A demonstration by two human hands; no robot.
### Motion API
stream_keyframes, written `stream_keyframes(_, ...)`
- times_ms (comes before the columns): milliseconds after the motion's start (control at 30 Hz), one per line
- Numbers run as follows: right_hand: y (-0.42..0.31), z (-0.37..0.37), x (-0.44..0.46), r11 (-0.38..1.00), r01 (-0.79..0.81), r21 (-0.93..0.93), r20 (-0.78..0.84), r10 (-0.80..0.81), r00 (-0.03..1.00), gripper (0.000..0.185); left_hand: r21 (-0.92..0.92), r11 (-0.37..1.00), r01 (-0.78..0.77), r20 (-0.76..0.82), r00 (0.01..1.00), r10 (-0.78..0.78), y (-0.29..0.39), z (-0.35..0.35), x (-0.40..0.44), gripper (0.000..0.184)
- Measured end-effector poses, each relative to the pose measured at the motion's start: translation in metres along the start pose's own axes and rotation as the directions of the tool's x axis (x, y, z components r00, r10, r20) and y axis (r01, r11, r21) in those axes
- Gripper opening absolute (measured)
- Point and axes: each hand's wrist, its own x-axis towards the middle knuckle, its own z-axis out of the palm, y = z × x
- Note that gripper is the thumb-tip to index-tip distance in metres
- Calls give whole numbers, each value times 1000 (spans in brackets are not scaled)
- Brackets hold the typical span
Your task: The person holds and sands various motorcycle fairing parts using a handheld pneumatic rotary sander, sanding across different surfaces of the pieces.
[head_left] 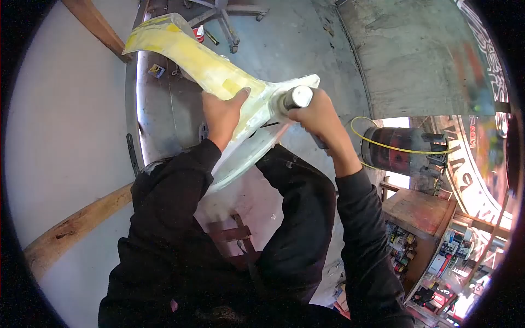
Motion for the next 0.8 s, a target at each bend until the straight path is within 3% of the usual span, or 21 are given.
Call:
stream_keyframes(67, -18, 2, -16, 999, -50, -15, 31, 50, 998, 45, -16, 1000, 1, -2, 1000, -1, -5, 0, 1, 54)
stream_keyframes(167, -7, 12, -21, 999, 23, 24, 8, -23, 1000, 46, -67, 998, -4, 15, 1000, 5, -6, 0, 2, 56)
stream_keyframes(267, -7, 2, -17, 999, -24, -31, 3, 24, 1000, 42, 43, 999, 5, 0, 1000, -5, -4, -2, 2, 56)
stream_keyframes(333, 5, -8, -2, 996, -88, -32, -29, 87, 996, 39, -33, 999, -20, 24, 999, 21, -3, -2, 1, 53)
stream_keyframes(367, 15, -6, 7, 998, 43, 39, -126, -38, 991, 25, -20, 1000, -8, 12, 1000, 8, -5, -2, 1, 53)
stream_keyframes(467, 28, -22, 23, 989, -135, 64, -130, 143, 981, 23, -31, 1000, -4, 16, 1000, 4, 8, -1, -3, 51)
stream_keyframes(733, 27, -20, 20, 996, -67, 50, -124, 73, 990, 20, -3, 1000, -25, 10, 1000, 25, 12, -1, -5, 46)
stream_keyframes(800, 33, -14, 15, 998, -56, 31, -88, 58, 994, 28, -6, 1000, -27, 5, 1000, 27, 11, 0, -5, 39)
